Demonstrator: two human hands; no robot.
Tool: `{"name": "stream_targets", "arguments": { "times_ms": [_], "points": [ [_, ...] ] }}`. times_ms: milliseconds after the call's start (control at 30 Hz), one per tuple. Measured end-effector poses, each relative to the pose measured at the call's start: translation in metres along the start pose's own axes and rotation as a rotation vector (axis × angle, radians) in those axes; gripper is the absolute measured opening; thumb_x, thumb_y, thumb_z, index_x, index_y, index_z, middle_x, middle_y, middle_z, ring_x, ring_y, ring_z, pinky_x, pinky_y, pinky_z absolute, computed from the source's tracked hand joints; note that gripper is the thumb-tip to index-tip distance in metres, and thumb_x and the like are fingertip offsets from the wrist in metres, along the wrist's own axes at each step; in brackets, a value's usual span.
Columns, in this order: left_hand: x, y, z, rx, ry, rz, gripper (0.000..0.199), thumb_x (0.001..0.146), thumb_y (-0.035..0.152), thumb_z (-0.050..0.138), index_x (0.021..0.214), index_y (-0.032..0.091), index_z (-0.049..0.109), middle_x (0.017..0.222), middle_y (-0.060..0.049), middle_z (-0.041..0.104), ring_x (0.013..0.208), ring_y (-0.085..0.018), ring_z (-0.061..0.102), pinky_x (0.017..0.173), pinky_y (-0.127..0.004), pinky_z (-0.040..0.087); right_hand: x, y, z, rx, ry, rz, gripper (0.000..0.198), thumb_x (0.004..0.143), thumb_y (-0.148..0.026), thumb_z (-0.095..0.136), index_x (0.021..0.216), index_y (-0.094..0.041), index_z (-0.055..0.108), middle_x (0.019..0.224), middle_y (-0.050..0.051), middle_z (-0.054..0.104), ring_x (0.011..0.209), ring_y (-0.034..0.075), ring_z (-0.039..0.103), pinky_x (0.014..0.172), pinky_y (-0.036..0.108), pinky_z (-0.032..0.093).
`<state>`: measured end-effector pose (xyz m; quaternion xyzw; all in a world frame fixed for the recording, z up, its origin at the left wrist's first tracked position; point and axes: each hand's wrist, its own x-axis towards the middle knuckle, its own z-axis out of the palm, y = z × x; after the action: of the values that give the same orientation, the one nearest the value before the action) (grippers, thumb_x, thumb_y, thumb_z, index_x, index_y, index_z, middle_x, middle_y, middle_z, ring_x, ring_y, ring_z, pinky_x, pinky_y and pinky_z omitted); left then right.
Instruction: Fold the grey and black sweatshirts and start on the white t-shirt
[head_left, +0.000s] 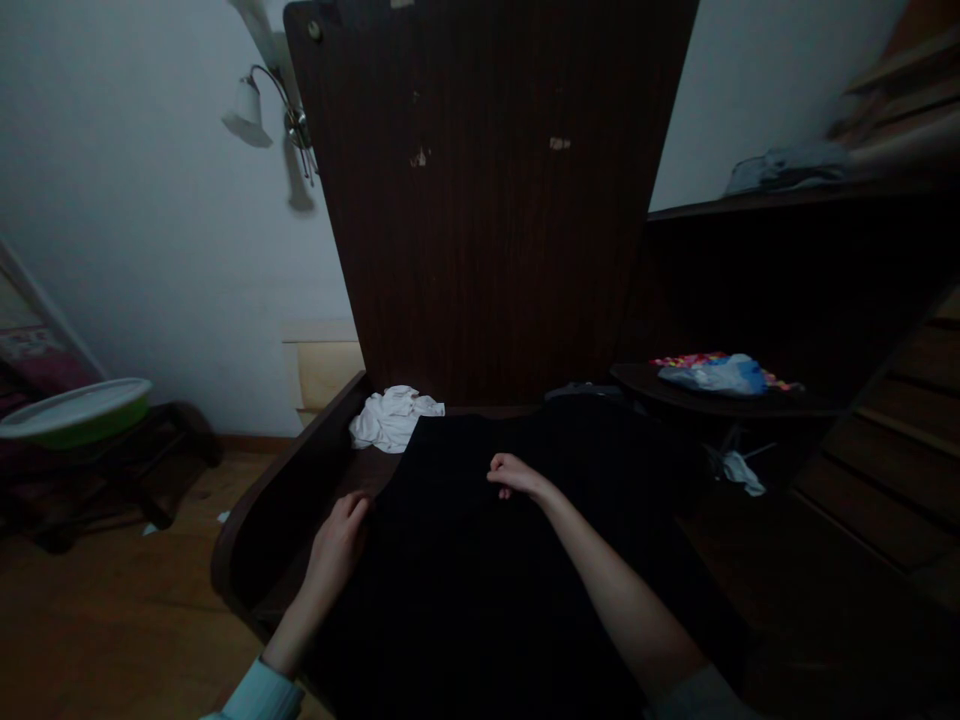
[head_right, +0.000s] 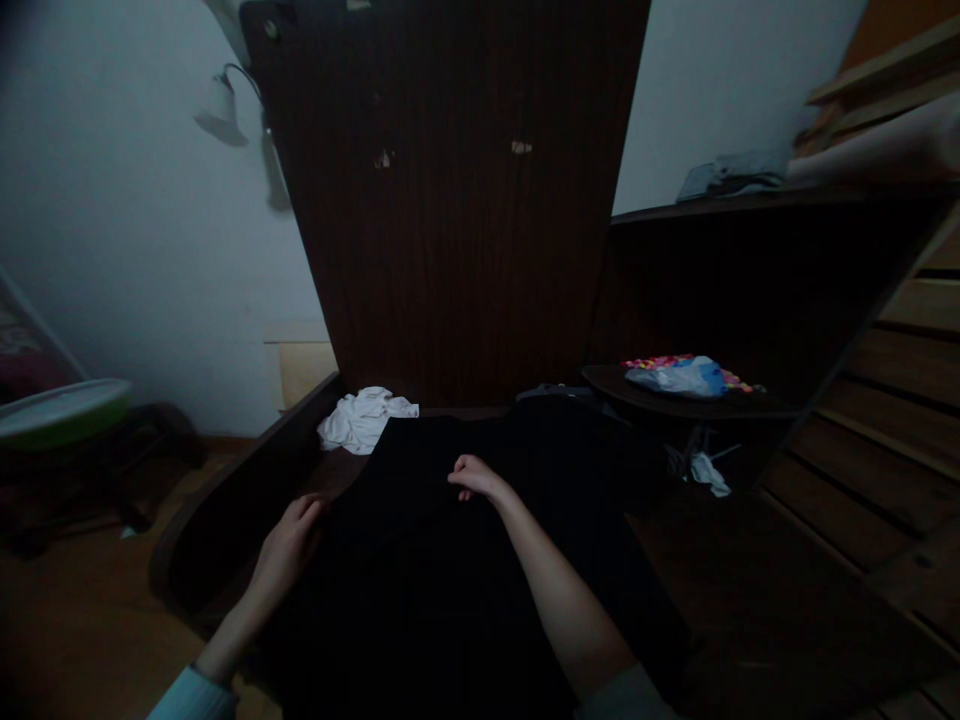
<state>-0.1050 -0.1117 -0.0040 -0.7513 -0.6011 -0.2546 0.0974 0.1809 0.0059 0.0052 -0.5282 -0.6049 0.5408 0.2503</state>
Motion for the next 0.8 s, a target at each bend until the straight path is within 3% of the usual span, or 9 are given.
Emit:
{"name": "stream_targets", "arguments": {
  "times_ms": [133, 333, 600, 800],
  "points": [
    [0.004, 0.003, -0.003, 0.01, -0.085, 0.01, 0.025, 0.07, 0.005, 0.035, 0.081, 0.02, 0.053, 0.093, -0.006, 0.054, 0.086, -0.019, 0.052, 0.071, -0.029, 0.046, -0.002, -0.002, -0.001, -0.011, -0.03, -0.009, 0.02, 0.068, -0.002, 0.05, 0.06, -0.017, 0.04, 0.036, -0.012, 0.042, 0.028, 0.005, 0.048, 0.03, 0.01, 0.033],
    [0.004, 0.002, -0.001, 0.033, -0.198, -0.047, 0.016, 0.074, 0.014, 0.041, 0.084, 0.02, 0.052, 0.088, -0.006, 0.056, 0.086, -0.02, 0.054, 0.07, -0.03, 0.046, 0.0, 0.002, -0.002, -0.003, -0.006, -0.041, 0.021, 0.068, -0.002, 0.052, 0.06, -0.018, 0.039, 0.035, -0.012, 0.043, 0.03, 0.005, 0.049, 0.031, 0.01, 0.035],
    [0.005, 0.002, 0.004, 0.099, -0.2, -0.059, 0.018, 0.075, 0.025, 0.045, 0.089, 0.02, 0.055, 0.103, -0.008, 0.058, 0.1, -0.023, 0.054, 0.084, -0.035, 0.044, 0.003, 0.006, -0.006, 0.011, -0.068, -0.071, 0.026, 0.067, -0.018, 0.063, 0.059, -0.018, 0.039, 0.035, -0.01, 0.047, 0.033, 0.008, 0.053, 0.033, 0.013, 0.038],
    [0.0, -0.01, 0.012, 0.088, -0.127, -0.145, 0.033, 0.072, 0.02, 0.044, 0.105, 0.014, 0.046, 0.106, -0.011, 0.055, 0.103, -0.023, 0.052, 0.085, -0.035, 0.044, 0.005, 0.009, -0.005, -0.05, -0.074, -0.123, 0.026, 0.061, -0.014, 0.065, 0.058, -0.018, 0.039, 0.034, -0.012, 0.044, 0.032, 0.006, 0.049, 0.032, 0.012, 0.033]
  ]
}}
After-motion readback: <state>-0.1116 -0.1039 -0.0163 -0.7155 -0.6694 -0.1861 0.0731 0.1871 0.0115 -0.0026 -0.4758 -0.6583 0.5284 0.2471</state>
